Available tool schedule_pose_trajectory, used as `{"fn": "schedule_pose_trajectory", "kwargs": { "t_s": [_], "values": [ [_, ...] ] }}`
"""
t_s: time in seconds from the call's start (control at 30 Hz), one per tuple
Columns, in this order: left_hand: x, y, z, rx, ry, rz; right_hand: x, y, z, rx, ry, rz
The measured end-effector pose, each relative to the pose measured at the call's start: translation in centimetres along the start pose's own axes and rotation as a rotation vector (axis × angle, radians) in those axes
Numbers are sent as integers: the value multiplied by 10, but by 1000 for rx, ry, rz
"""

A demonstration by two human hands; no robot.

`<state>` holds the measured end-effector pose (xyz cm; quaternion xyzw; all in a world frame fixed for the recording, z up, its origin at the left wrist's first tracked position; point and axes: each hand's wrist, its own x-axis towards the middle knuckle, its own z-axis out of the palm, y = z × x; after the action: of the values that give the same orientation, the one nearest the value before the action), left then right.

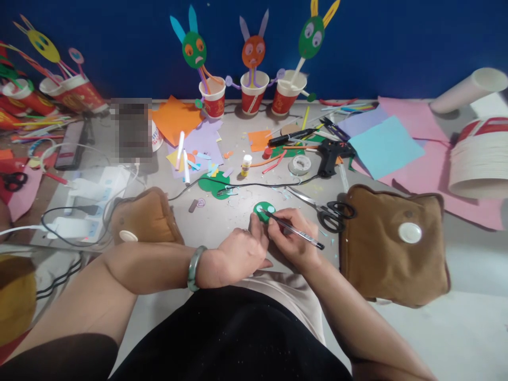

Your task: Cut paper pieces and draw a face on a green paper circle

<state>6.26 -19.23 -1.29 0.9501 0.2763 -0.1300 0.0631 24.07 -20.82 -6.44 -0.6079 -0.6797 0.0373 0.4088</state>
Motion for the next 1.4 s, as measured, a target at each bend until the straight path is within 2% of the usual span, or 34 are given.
{"fn": "schedule_pose_trajectory", "kwargs": {
  "t_s": [0.37,0.9,1.1,1.3,1.4],
  "values": [
    [0,1,2,0,13,-4,1,0,2,-17,33,-80],
    [0,0,0,4,6,8,-1,0,0,-1,-15,-1],
    [0,1,2,9,25,1,-3,0,1,10,15,-23],
    [1,0,1,-9,-10,3,-3,0,-1,32,-35,-3],
    [1,0,1,-18,-16,2,-2,-1,-1,67,-12,-25]
  ]
}}
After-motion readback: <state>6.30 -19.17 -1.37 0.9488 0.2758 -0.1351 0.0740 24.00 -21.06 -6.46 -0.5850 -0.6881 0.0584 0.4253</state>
